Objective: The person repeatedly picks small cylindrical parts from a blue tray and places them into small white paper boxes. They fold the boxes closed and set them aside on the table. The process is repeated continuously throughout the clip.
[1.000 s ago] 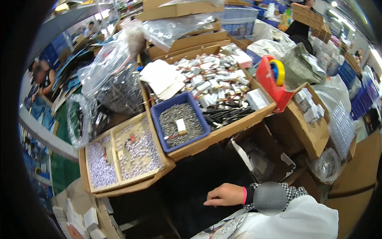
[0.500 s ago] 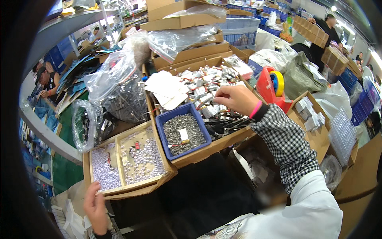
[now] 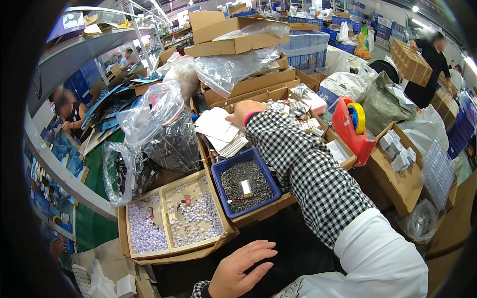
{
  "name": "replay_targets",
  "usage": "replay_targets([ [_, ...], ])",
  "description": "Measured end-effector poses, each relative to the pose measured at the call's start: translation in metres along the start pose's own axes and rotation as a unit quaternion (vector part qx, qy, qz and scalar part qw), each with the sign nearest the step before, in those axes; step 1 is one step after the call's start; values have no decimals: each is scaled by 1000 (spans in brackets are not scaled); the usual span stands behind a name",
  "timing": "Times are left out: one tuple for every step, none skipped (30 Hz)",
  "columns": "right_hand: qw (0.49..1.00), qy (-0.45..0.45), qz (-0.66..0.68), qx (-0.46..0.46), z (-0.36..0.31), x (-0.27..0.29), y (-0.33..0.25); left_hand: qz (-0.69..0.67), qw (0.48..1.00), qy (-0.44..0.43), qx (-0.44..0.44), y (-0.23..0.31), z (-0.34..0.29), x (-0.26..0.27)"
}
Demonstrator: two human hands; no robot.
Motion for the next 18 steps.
replay_targets([
  [999,-32,0,-19,3,-4,4,-4,1000,12,15,-5,-4,4],
  [998,-46,28,-16,7,-4,4,-8,999,25,30,-10,-8,8],
  [996,-61,53,-21,10,-6,5,-13,998,40,45,-16,-12,12],
  [997,-42,72,3,11,-2,6,-15,997,51,63,-21,-16,16],
  [990,-14,139,0,11,3,11,-20,995,65,73,-26,-20,20],
  [982,1,186,3,11,8,16,-25,993,78,82,-31,-24,23],
  [973,11,231,-4,8,15,24,-30,991,88,92,-37,-28,26],
  [963,29,269,-7,3,24,30,-50,989,101,95,-41,-30,29],
  [943,30,332,-9,-6,32,37,-112,980,104,128,-50,-32,30],
  [923,40,382,-6,-21,40,43,-168,965,120,165,-58,-35,33],
  [910,81,403,48,-42,53,46,-222,945,136,200,-66,-37,35],
  [882,38,466,57,-66,55,49,-283,936,148,150,-64,-32,35],
  [863,0,504,21,-90,51,53,-329,920,158,141,-65,-32,35],
  [848,-32,528,27,-117,49,53,-373,903,166,133,-67,-30,34],
  [818,-64,571,29,-146,46,50,-417,883,174,125,-68,-28,33],
  [798,-89,596,5,-174,39,49,-427,877,172,138,-70,-28,29],
  [789,-120,603,-11,-201,33,48,-425,881,171,118,-68,-27,26],
  [796,-152,585,-40,-223,22,46,-422,885,168,99,-67,-27,22],
])
Point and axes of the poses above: each hand's wrist, its own z-axis towards the middle knuckle, its own x-axis out of the back of the hand, y = z × x, the point moved 7 cm from there along z, towards the middle knuckle, and after that the axes turned 5 degrees about y, right-handed, at the moved point
